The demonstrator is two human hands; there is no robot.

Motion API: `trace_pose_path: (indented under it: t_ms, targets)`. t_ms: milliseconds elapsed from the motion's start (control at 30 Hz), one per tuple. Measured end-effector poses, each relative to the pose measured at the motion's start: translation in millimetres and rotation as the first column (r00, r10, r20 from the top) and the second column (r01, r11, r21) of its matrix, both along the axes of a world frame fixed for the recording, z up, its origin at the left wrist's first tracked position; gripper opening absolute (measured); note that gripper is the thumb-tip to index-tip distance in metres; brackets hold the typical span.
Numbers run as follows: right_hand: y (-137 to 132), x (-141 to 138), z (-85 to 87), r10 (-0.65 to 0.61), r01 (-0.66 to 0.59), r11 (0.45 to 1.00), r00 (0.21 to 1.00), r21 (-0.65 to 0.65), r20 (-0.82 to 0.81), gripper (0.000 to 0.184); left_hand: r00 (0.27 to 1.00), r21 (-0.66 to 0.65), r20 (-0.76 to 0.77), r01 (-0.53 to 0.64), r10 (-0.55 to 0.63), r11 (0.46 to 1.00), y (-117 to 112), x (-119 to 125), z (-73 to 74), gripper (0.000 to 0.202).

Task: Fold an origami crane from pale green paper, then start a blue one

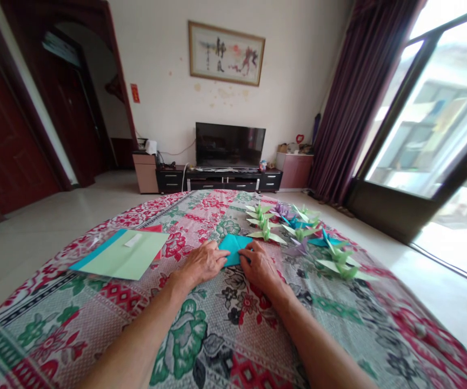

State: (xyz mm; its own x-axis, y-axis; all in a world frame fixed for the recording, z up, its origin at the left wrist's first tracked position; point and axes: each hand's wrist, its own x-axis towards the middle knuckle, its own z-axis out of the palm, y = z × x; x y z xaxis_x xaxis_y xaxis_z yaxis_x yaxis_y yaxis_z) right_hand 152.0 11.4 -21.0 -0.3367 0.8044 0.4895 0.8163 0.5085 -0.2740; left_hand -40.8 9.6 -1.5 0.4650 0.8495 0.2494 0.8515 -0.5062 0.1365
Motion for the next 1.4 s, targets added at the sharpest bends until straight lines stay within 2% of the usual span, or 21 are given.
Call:
trace_pose_path:
  t_ms: [233, 533, 1067, 1400]
  targets:
    - [-0.1, -0.3, -0.2, -0.013, 0.013, 1.0, 1.0, -0.008, 0.008, 0.024, 0.999, -0.03, -0.046, -0.007, 0.006, 1.0, -3.3, 2.0, 5.2, 0.031]
    - [-2.3, -1.6, 4.3, -0.027, 0.027, 0.999, 1.0, -0.026, 0.012, 0.024, 0.998, -0.033, -0.06, -0.012, 0.01, 0.999, -2.4, 3.4, 5.1, 0.03]
    - [0.5, -0.8, 1.5, -0.018, 0.018, 1.0, 1.0, -0.025, 0.018, 0.023, 0.987, 0.032, -0.147, -0.055, 0.059, 0.998, -0.3, 6.3, 2.3, 0.03]
    - [3.0, -0.5, -0.8, -0.012, 0.013, 1.0, 1.0, -0.022, 0.026, 0.022, 0.993, 0.013, -0.11, -0.05, 0.051, 0.999, -0.3, 6.9, 5.4, 0.029]
